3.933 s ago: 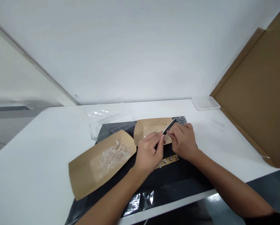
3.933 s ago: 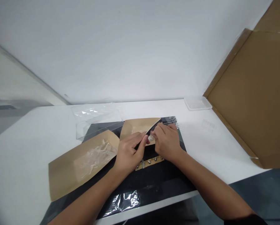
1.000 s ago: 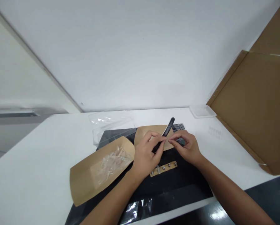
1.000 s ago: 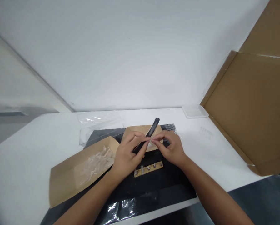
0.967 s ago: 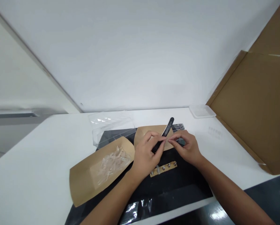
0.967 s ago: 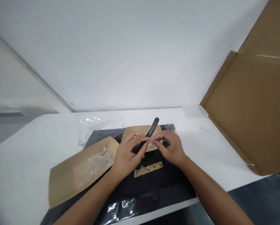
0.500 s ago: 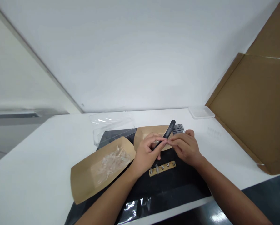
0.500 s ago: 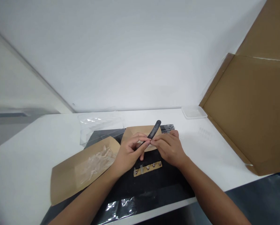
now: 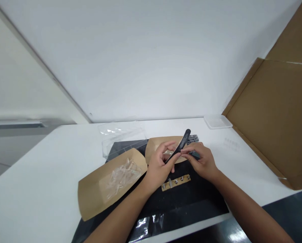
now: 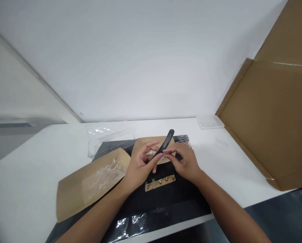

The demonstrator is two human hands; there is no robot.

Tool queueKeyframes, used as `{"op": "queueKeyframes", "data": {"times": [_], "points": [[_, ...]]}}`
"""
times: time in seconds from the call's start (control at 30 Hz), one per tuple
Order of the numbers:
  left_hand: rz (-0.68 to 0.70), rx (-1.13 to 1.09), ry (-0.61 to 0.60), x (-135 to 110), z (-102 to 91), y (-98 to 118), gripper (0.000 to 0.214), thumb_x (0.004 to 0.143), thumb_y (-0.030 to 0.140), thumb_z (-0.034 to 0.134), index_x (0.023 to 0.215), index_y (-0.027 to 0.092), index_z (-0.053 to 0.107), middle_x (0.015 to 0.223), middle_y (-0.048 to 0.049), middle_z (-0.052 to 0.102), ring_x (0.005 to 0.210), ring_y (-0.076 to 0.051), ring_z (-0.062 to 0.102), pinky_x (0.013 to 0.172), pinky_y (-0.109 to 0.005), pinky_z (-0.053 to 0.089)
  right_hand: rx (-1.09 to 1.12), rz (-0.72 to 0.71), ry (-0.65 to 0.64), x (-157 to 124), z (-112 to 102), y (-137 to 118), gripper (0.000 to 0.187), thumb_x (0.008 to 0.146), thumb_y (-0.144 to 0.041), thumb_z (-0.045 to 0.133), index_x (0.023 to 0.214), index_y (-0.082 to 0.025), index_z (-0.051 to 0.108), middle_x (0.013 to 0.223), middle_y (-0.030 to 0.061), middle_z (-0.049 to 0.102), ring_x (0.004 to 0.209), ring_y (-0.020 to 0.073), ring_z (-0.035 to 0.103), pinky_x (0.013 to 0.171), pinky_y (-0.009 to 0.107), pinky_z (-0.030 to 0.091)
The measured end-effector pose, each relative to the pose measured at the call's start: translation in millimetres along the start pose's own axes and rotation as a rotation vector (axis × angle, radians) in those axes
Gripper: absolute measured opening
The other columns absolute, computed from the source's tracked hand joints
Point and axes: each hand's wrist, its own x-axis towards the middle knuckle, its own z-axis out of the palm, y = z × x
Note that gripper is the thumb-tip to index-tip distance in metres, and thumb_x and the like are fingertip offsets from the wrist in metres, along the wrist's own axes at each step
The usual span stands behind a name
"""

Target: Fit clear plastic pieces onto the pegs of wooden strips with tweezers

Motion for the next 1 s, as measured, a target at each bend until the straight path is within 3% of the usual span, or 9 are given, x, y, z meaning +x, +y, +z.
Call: {"op": "queueKeyframes", "data": {"times": [0.07,0.27,0.6,0.83,1.0], "points": [[-0.006,0.019,0.026,-0.5,0.4,0.7,0.051,0.092,0.043,0.076,0.137,0.024,0.062,0.116,-0.0064,0.066,0.047,-0.004,0.061,0.040,-0.018,0.041,0.008,0.017,0.034,-1.1,0.1,0.7,0.003,0.100,-0.029,0.071,0.098,-0.030,0.072,0.093,0.0023,0.080,0.088,0.0234,0.073,0.085,0.043,0.050],[0.122,0.091,-0.003,-1.5,3.2,0.8,0.027,0.097,0.037,0.070,0.116,0.019,0.078,0.109,-0.0076,0.071,0.050,-0.006,0.064,0.048,-0.021,0.048,-0.127,-0.087,0.101,-2.3,0.6,3.3,0.010,0.102,-0.020,0.065,0.094,-0.026,0.065,0.088,0.0012,0.074,0.083,0.0209,0.069,0.081,0.041,0.043],[0.224,0.204,0.075,-5.7,7.4,-7.9,0.024,0.099,0.035,0.069,0.113,0.021,0.083,0.074,0.0007,0.059,0.053,-0.010,0.063,0.050,-0.022,0.051,-0.510,-0.270,0.068,-4.0,7.7,-1.1,0.017,0.099,-0.008,0.057,0.091,-0.023,0.060,0.075,0.0003,0.063,0.073,0.0188,0.057,0.076,0.039,0.031],[0.333,0.331,0.106,-11.4,10.0,-2.9,0.026,0.102,0.027,0.065,0.122,0.023,0.080,0.071,0.0006,0.059,0.062,-0.013,0.061,0.058,-0.026,0.051,-0.542,-0.214,0.161,-2.2,11.5,-5.1,0.018,0.100,-0.010,0.056,0.087,-0.022,0.056,0.073,0.0012,0.060,0.070,0.0192,0.055,0.077,0.039,0.031],[0.331,0.366,0.130,-13.0,10.3,-3.8,0.027,0.103,0.026,0.062,0.122,0.023,0.080,0.077,-0.0010,0.057,0.065,-0.013,0.059,0.054,-0.025,0.048,-0.521,-0.275,0.052,-1.7,15.3,-6.4,0.019,0.099,-0.009,0.054,0.087,-0.023,0.055,0.073,0.0009,0.059,0.070,0.0195,0.054,0.076,0.038,0.032]]}}
